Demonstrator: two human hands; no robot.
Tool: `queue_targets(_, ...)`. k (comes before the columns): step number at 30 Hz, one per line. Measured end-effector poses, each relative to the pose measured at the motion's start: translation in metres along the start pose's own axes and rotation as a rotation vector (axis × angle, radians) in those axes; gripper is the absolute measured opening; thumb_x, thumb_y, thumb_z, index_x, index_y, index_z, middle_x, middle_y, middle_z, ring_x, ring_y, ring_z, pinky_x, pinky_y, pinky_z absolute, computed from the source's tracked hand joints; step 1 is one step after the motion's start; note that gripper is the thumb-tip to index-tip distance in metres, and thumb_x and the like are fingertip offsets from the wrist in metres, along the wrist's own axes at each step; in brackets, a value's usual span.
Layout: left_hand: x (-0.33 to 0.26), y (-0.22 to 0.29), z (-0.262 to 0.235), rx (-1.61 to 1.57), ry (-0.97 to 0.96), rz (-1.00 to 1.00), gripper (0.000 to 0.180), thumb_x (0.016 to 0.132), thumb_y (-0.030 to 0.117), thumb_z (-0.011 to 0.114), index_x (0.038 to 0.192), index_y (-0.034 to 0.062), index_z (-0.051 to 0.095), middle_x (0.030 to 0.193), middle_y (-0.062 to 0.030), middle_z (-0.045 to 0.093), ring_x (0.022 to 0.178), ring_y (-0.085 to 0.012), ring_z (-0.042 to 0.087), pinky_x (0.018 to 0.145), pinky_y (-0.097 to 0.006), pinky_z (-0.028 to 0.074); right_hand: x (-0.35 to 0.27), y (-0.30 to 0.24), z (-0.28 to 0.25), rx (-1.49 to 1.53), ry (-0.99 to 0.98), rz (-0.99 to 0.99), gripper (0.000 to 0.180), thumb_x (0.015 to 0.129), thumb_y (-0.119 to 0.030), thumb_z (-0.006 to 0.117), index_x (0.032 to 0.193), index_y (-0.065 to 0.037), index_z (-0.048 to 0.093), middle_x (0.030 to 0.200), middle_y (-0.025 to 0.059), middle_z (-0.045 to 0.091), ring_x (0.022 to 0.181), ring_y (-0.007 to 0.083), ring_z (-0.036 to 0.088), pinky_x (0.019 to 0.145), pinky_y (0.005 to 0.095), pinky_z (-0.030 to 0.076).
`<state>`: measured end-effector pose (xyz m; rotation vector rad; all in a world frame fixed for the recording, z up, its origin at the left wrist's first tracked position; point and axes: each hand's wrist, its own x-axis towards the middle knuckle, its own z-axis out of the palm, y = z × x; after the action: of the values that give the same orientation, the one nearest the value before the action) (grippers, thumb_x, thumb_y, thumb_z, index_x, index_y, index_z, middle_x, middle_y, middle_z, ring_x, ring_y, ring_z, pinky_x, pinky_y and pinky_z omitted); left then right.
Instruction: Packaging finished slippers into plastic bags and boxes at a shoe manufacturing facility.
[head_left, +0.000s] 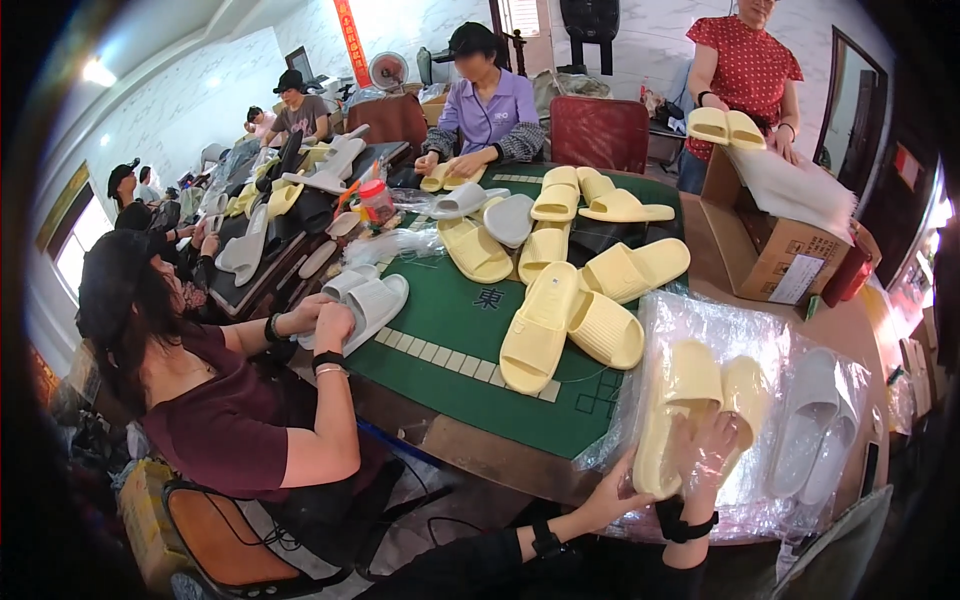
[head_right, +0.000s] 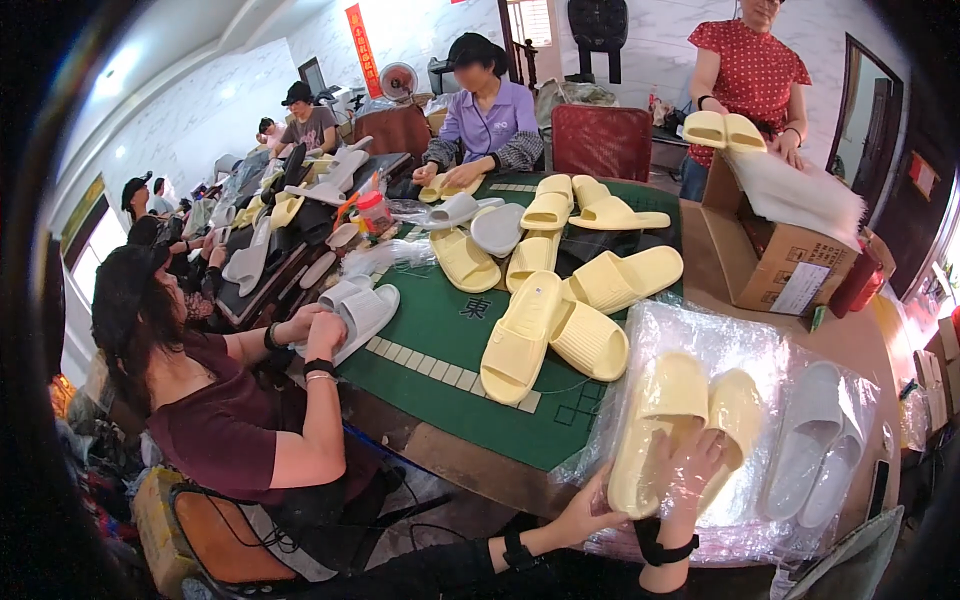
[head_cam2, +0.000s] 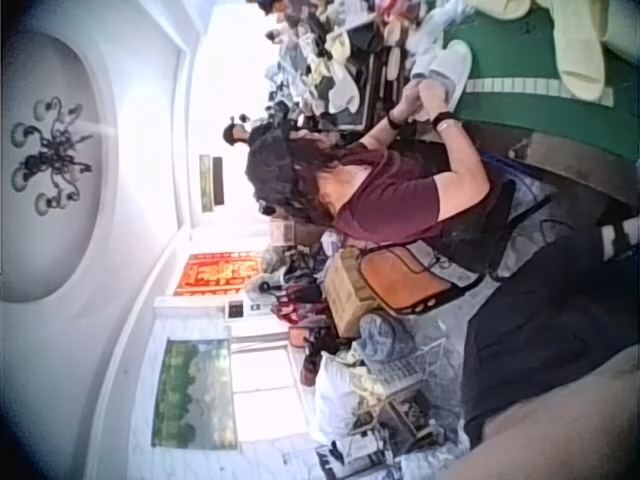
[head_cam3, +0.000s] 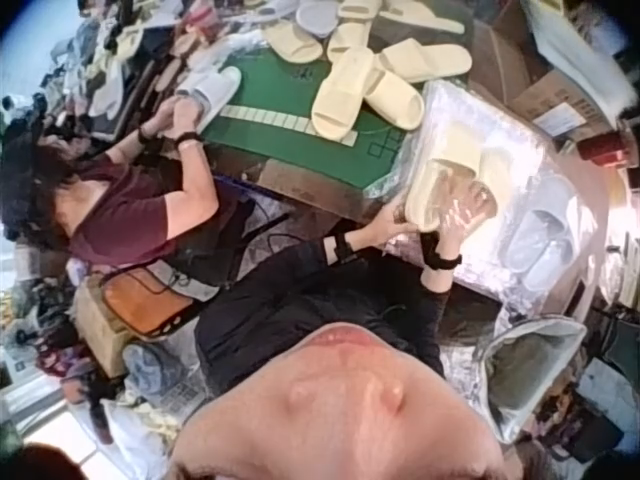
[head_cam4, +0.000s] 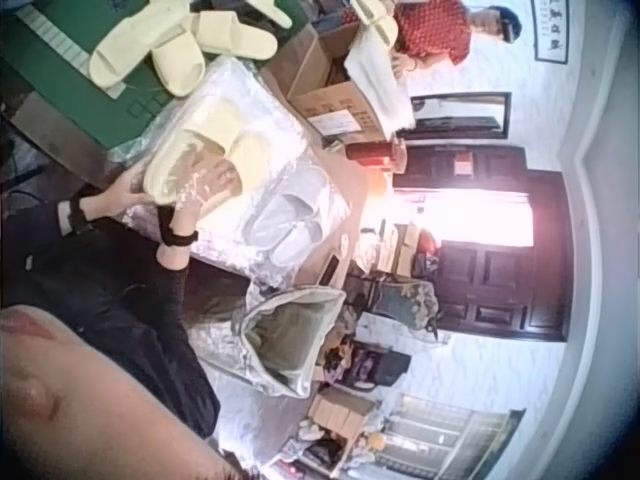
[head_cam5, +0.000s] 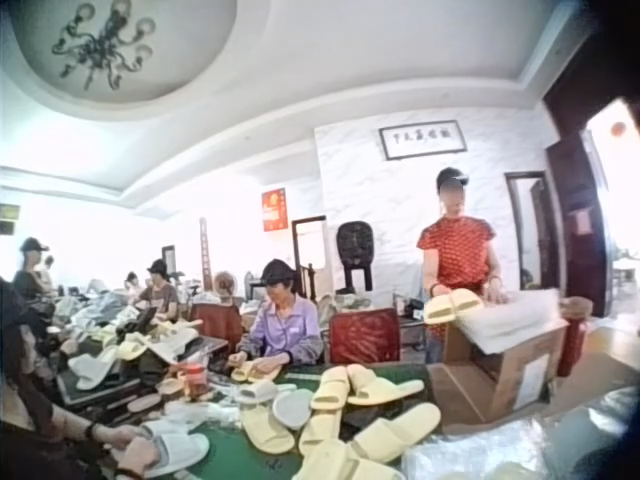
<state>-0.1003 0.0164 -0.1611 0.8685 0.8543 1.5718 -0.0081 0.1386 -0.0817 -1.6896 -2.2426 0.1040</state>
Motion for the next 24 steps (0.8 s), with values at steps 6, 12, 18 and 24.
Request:
queue_targets(6,-0.001,0.007,0.007,-0.044,0.05,-0.074,0.089,0.086,0.007,0.068,0.151,0.0051,0.007,0.148,-0.0111,0.029,0.125,-0.0151,0.041,0.102,-0.03,0.039,-0.039,0.017,-0.007,0.262,-0.016,-0.192,0.066,0.086,-0.035,0.062,0.141,-0.008,0.038,0.143,0.0285,0.034,0.132,0.0444,0.032,0.108,0.0517,0.025)
queue_targets(12,0.003,-0.016,-0.005,0.183,0.112,-0.04,0.075,0.09,0.007,0.063,0.149,0.0028,0.017,0.134,-0.0112,0.047,0.115,-0.0134,0.049,0.088,-0.026,0.048,-0.065,0.03,-0.017,0.125,-0.07,-0.099,0.068,0.082,-0.034,0.065,0.14,-0.009,0.041,0.152,0.0223,0.02,0.138,0.0425,0.019,0.11,0.0561,0.015)
queue_targets(18,0.005,-0.011,0.0,-0.093,0.202,-0.186,0.065,0.091,0.003,0.059,0.146,0.003,0.024,0.108,-0.0092,0.061,0.09,-0.0133,0.061,0.079,-0.026,0.052,-0.078,0.045,-0.017,0.238,-0.154,-0.096,0.073,0.072,-0.026,0.075,0.136,-0.007,0.045,0.152,0.0219,0.019,0.14,0.0426,0.014,0.113,0.0523,0.016)
queue_targets(24,0.005,0.0,0.004,-0.025,0.192,-0.219,0.065,0.092,0.003,0.058,0.146,0.0042,0.024,0.099,-0.0087,0.063,0.084,-0.0129,0.061,0.074,-0.025,0.051,-0.082,0.06,-0.004,0.451,-0.052,-0.144,0.077,0.062,-0.012,0.081,0.132,-0.008,0.049,0.152,0.0246,0.016,0.14,0.0431,0.014,0.113,0.0476,0.021)
